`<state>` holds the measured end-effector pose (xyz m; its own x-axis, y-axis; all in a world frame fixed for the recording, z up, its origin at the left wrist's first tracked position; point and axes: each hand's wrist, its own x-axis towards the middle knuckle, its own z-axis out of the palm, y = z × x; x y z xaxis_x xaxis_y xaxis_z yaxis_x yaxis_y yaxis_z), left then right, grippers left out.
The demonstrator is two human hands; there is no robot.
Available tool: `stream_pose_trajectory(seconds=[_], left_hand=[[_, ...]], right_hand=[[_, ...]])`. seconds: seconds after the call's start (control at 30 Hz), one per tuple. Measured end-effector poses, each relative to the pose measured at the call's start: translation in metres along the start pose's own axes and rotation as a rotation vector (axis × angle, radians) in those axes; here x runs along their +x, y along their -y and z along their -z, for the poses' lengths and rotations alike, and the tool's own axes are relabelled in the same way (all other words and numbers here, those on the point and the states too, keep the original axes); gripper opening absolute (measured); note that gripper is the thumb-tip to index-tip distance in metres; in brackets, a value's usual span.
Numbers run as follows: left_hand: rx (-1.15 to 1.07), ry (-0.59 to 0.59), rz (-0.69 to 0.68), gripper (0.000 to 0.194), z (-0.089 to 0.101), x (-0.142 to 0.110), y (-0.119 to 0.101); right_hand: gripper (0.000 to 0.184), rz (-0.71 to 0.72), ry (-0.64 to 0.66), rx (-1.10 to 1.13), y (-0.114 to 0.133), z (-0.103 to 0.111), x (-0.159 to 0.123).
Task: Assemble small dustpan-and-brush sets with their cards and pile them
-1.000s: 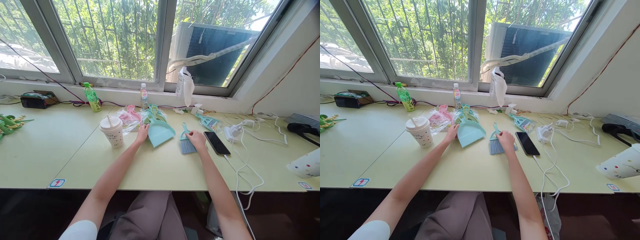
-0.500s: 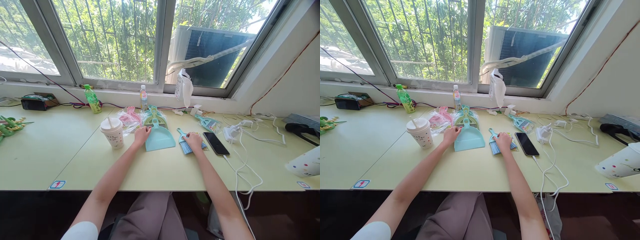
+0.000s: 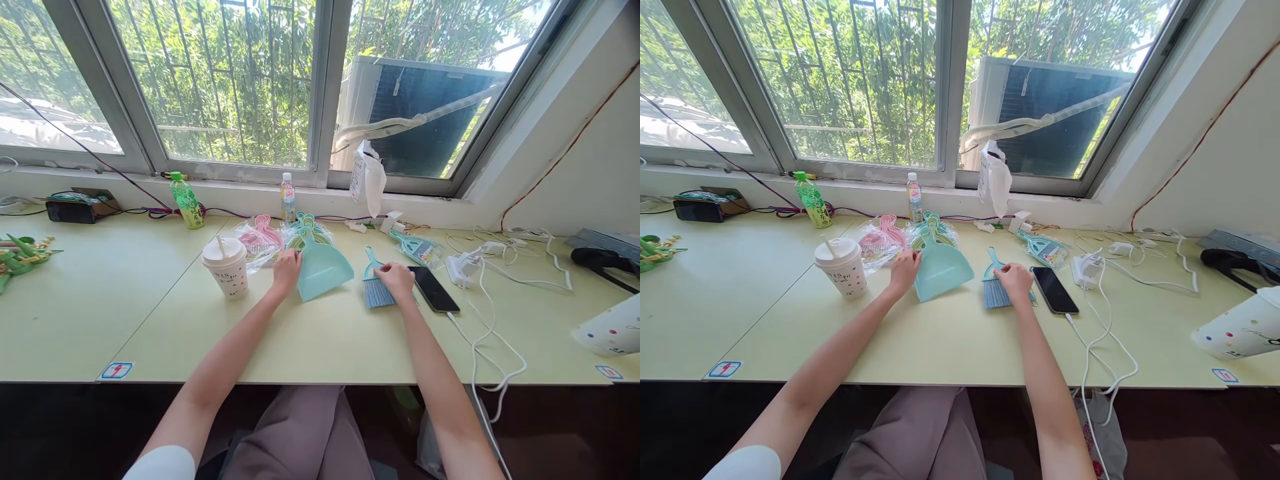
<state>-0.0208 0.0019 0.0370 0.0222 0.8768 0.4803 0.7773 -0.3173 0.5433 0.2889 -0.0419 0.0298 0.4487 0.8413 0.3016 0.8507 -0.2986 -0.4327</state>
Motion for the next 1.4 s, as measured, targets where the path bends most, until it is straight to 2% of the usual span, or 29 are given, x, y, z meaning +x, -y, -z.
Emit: stream_pose_trajectory(seconds=[0.1,0.2,0.3,0.47,0.6,0.73,0.83,0.9,1.0,1.07,1.1,1.23,1.4], left_hand=[[-0.274,-0.02,0.048,0.025,-0.001,-0.003,-0.008],[-0.508,0.001,0.024,0.035,-0.005,-0.013,-0.02],[-0.566,0.043,-0.033,0.044,-0.009,-0.028,-0.036],[-0.583,0.254,-0.16,0.05,-0.014,-0.051,-0.057],[-0.583,0.34,-0.104,0.053,-0.022,-0.053,-0.056],[-0.629,0.406,-0.073,0.049,-0.027,-0.042,-0.044],[-0.664,0.463,-0.116,0.042,-0.028,-0.037,-0.037],[-0.697,0.538,-0.153,0.038,-0.028,-0.036,-0.036],[-0.759,0.669,-0.135,0.036,-0.031,-0.039,-0.036],[-0.803,0.729,-0.09,0.039,-0.033,-0.041,-0.037],[-0.824,0.75,-0.075,0.041,-0.034,-0.041,-0.038],[-0.842,0.784,-0.088,0.043,-0.035,-0.039,-0.036],[-0.646,0.695,-0.13,0.042,-0.032,-0.038,-0.034]], right_hand=[[0.036,0.015,-0.081,0.246,0.008,0.012,-0.002],[0.043,0.1,-0.172,0.427,0.028,0.021,-0.014],[0.041,0.221,-0.244,0.438,0.053,0.021,-0.033],[0.033,0.369,-0.256,0.322,0.082,0.003,-0.062],[0.033,0.438,-0.211,0.225,0.084,-0.006,-0.067],[0.036,0.519,-0.109,0.253,0.077,0.004,-0.06],[0.034,0.455,-0.124,0.365,0.068,0.013,-0.049],[0.038,0.385,-0.031,0.476,0.06,0.015,-0.04],[0.043,0.268,0.427,0.706,0.049,0.011,-0.031],[0.041,0.173,0.648,0.841,0.046,0.006,-0.029],[0.04,0.133,0.684,0.89,0.046,0.003,-0.029],[0.037,0.07,0.66,0.967,0.05,-0.002,-0.035],[0.036,0.032,0.621,0.962,0.054,-0.005,-0.037]])
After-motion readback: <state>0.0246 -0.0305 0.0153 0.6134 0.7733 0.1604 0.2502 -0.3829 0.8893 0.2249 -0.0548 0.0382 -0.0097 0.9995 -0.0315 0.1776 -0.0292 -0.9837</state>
